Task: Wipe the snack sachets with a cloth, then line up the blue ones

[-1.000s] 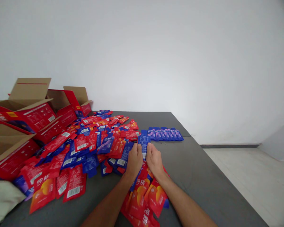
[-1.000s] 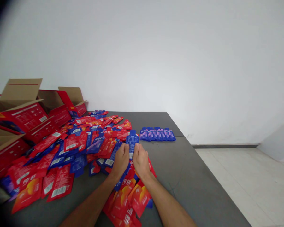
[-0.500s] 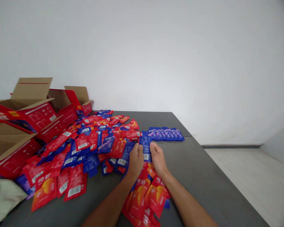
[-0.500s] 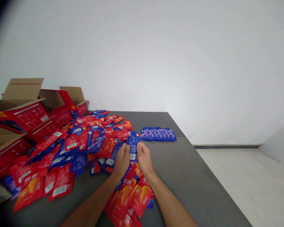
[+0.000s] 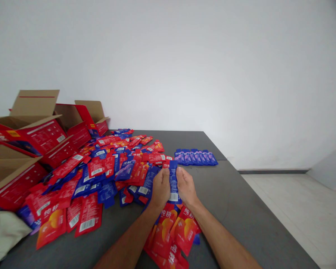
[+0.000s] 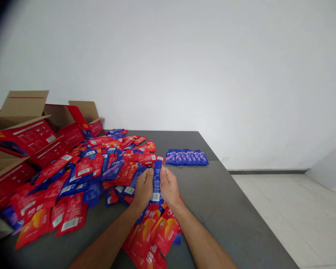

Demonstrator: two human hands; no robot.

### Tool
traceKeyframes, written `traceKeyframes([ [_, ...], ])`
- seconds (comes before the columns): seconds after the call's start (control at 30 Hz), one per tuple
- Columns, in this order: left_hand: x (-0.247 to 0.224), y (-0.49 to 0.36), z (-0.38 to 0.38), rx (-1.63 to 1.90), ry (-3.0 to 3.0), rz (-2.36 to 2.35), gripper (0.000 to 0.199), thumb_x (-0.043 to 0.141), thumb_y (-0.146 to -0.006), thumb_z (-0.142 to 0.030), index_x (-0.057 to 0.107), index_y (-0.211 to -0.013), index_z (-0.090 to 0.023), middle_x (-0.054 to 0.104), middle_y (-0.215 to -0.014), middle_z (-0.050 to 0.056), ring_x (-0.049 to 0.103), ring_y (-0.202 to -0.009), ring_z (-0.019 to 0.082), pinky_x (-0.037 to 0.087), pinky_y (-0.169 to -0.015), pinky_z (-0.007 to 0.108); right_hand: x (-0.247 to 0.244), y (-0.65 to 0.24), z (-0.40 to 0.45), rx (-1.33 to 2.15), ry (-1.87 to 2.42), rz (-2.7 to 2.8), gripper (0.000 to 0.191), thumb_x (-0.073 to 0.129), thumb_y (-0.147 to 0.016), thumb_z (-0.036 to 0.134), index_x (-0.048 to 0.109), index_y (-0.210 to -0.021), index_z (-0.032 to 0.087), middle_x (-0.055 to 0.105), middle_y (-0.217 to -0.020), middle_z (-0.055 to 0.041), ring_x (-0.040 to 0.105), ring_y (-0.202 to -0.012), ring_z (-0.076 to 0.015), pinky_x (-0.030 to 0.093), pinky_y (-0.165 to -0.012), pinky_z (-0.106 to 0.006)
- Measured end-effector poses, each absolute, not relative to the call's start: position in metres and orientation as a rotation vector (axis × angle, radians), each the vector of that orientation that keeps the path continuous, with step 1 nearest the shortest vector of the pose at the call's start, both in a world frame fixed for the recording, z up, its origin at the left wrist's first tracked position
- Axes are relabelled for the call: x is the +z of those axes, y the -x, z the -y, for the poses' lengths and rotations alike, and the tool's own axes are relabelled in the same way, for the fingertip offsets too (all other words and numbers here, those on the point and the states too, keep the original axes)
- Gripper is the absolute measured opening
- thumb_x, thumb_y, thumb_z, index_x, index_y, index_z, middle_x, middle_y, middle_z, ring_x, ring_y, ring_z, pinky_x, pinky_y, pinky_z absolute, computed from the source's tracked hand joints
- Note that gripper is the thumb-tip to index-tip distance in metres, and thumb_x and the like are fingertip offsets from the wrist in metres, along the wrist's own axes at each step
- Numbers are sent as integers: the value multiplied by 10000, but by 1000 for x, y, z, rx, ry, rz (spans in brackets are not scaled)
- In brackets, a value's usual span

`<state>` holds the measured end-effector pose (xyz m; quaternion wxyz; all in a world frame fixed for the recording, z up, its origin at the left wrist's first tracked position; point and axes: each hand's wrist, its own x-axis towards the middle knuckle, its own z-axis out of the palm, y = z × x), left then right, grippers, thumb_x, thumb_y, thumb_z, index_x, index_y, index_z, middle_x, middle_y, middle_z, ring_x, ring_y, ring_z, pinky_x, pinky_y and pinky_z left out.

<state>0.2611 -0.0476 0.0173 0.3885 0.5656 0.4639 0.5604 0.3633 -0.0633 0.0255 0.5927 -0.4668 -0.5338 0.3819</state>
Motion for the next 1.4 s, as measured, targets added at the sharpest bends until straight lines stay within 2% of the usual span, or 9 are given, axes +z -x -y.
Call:
traceKeyframes([
  [0.13, 18, -259, 48, 1401, -1521, -1208, 430, 352, -974, -503, 546, -752, -190, 598, -733, 14, 530, -684, 157, 381, -614, 251, 28, -367, 63, 997, 1064, 1205, 467, 423, -939, 618, 534, -781, 193, 492, -682, 22, 394, -593, -116, 365, -525, -212],
  [0.37, 15, -254, 47, 1180, -1927, -1234, 368, 358, -985, -442, 589, -798, -224, 611, -658, 17, 561, -584, 164, 309, -570, 271, 32, -381, 59, 697, 1239, 1254, 519, 409, -942, 620, 461, -649, 194, 451, -621, 34, 372, -590, -112, 334, -551, -220],
  [0.63, 19, -251, 44, 1061, -2024, -1463, 385, 346, -985, -434, 624, -816, -227, 662, -686, 47, 613, -640, 191, 300, -591, 275, 28, -380, 57, 633, 1277, 1306, 503, 387, -964, 589, 457, -658, 196, 435, -625, 41, 367, -596, -111, 301, -553, -224],
  [0.77, 21, -246, 39, 1226, -1849, -1469, 421, 338, -984, -451, 585, -737, -216, 639, -685, 30, 569, -642, 170, 308, -595, 263, 23, -373, 59, 596, 1300, 1381, 507, 365, -978, 573, 504, -678, 189, 491, -647, 34, 412, -619, -117, 308, -575, -225],
  [0.9, 24, -248, 38, 1360, -1547, -1265, 479, 371, -958, -528, 489, -635, -194, 528, -609, -17, 448, -572, 127, 299, -548, 243, 22, -366, 61, 589, 1312, 1375, 523, 342, -980, 582, 505, -671, 193, 498, -631, 33, 419, -598, -117, 314, -567, -226],
  [1.1, 23, -252, 37, 1362, -1271, -1115, 459, 439, -916, -570, 454, -659, -190, 444, -601, -47, 376, -542, 98, 314, -520, 225, 21, -363, 60, 799, 1224, 1236, 512, 368, -956, 613, 493, -688, 196, 469, -620, 35, 380, -556, -111, 306, -518, -223],
  [1.23, 22, -248, 35, 1357, -1451, -1261, 378, 412, -946, -499, 497, -733, -198, 526, -671, -20, 492, -622, 135, 378, -587, 249, 16, -370, 56, 800, 1254, 1216, 508, 391, -949, 610, 467, -669, 193, 463, -628, 31, 382, -569, -109, 302, -526, -224],
  [1.33, 24, -248, 38, 1374, -1653, -1389, 203, 489, -921, -410, 538, -929, -212, 620, -809, 11, 589, -763, 177, 440, -710, 289, 15, -379, 52, 714, 1303, 1181, 495, 406, -948, 596, 459, -663, 193, 464, -645, 27, 385, -598, -113, 308, -540, -225],
  [1.4, 26, -250, 44, 1361, -1820, -1347, 164, 549, -883, -355, 549, -971, -217, 646, -904, 37, 611, -872, 196, 456, -807, 317, 16, -384, 51, 702, 1290, 1155, 486, 408, -946, 592, 472, -678, 192, 482, -668, 22, 402, -625, -120, 326, -557, -226],
])
